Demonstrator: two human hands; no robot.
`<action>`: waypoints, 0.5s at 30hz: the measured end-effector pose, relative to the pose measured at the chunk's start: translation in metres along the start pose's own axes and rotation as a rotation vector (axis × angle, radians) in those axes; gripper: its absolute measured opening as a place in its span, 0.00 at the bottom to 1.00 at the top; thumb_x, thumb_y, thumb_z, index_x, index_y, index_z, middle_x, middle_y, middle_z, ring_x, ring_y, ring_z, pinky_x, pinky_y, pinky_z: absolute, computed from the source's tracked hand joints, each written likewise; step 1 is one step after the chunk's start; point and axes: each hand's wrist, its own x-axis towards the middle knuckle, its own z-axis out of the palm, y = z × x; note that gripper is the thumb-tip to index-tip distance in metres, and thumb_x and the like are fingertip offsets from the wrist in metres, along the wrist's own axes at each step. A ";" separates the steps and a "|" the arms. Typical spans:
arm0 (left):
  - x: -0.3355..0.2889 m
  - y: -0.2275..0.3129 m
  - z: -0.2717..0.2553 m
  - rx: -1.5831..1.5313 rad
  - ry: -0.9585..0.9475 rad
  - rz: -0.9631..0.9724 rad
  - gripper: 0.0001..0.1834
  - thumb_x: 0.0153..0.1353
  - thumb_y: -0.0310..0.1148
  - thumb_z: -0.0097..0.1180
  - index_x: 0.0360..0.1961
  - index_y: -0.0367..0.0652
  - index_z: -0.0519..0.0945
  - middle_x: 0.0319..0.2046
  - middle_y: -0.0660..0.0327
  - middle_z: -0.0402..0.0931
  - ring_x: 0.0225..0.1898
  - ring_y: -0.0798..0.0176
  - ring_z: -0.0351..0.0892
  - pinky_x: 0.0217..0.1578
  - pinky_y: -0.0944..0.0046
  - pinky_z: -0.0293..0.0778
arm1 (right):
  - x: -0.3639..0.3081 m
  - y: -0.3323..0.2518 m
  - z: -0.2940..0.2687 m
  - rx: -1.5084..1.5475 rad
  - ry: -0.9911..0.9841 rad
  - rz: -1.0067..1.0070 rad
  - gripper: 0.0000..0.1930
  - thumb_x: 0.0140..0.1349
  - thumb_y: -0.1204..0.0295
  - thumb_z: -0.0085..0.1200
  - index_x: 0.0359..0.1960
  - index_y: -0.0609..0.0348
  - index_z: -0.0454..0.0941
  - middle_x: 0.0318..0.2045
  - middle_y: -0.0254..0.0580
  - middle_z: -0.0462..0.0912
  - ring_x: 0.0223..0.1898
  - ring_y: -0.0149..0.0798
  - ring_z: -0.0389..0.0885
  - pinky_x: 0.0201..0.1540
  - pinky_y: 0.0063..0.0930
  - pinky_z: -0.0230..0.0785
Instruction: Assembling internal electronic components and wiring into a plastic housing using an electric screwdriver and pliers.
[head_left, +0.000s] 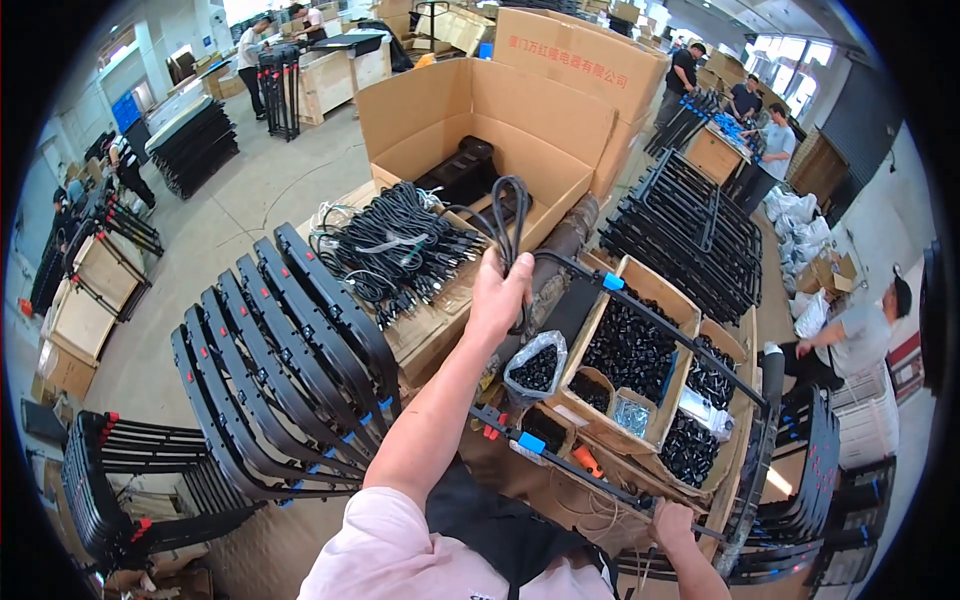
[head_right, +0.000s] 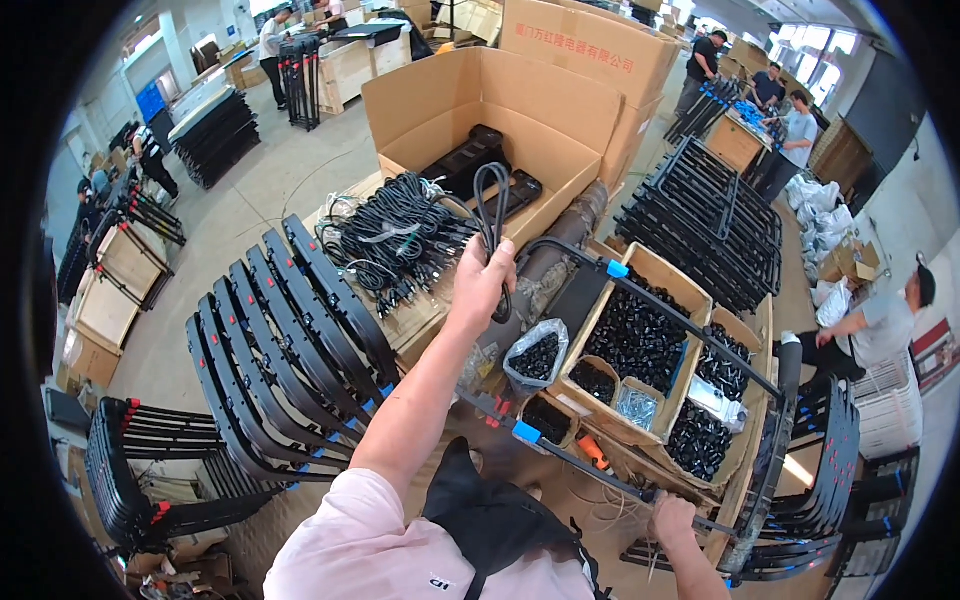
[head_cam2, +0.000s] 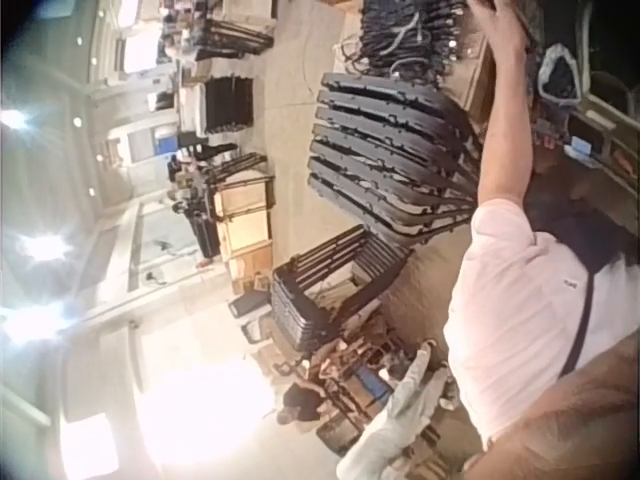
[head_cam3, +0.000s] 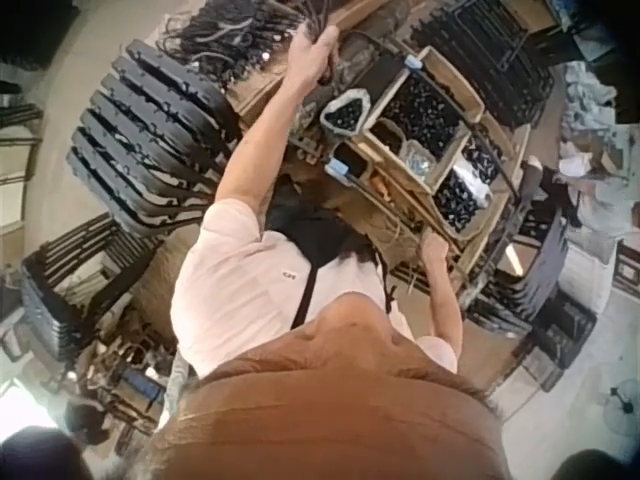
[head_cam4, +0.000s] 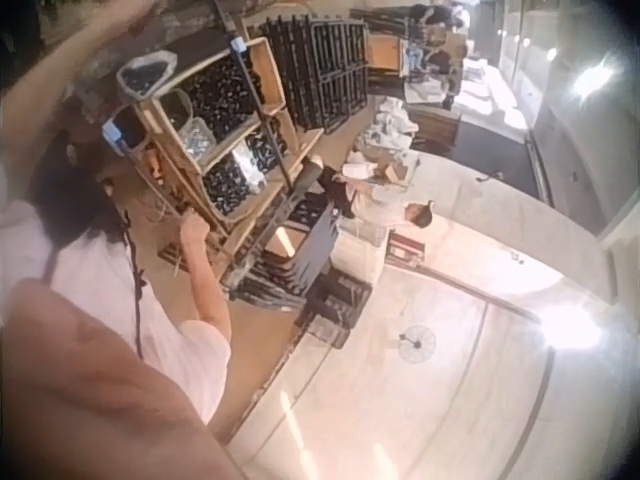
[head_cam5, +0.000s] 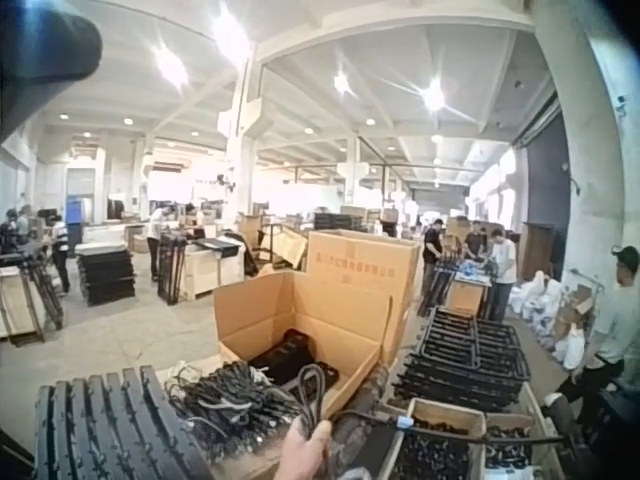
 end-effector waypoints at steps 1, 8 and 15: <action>-0.007 0.005 0.007 0.015 -0.073 0.023 0.17 0.77 0.39 0.58 0.56 0.37 0.73 0.27 0.67 0.73 0.24 0.72 0.73 0.27 0.68 0.70 | -0.016 -0.011 -0.030 0.131 0.175 -0.007 0.18 0.56 0.70 0.61 0.49 0.55 0.77 0.41 0.47 0.88 0.43 0.49 0.90 0.43 0.45 0.83; -0.091 -0.012 0.040 0.462 -0.522 0.008 0.19 0.72 0.39 0.63 0.54 0.37 0.77 0.34 0.58 0.83 0.32 0.68 0.80 0.39 0.61 0.78 | -0.011 -0.021 -0.032 0.140 0.351 -0.044 0.18 0.62 0.70 0.57 0.54 0.52 0.81 0.37 0.40 0.90 0.44 0.47 0.91 0.42 0.44 0.83; -0.193 -0.075 0.047 0.289 -0.796 -0.288 0.17 0.71 0.43 0.65 0.44 0.38 0.77 0.31 0.62 0.80 0.33 0.69 0.76 0.36 0.62 0.75 | -0.006 -0.028 -0.013 0.025 0.206 0.006 0.09 0.67 0.67 0.52 0.43 0.49 0.84 0.37 0.38 0.91 0.40 0.41 0.92 0.38 0.42 0.83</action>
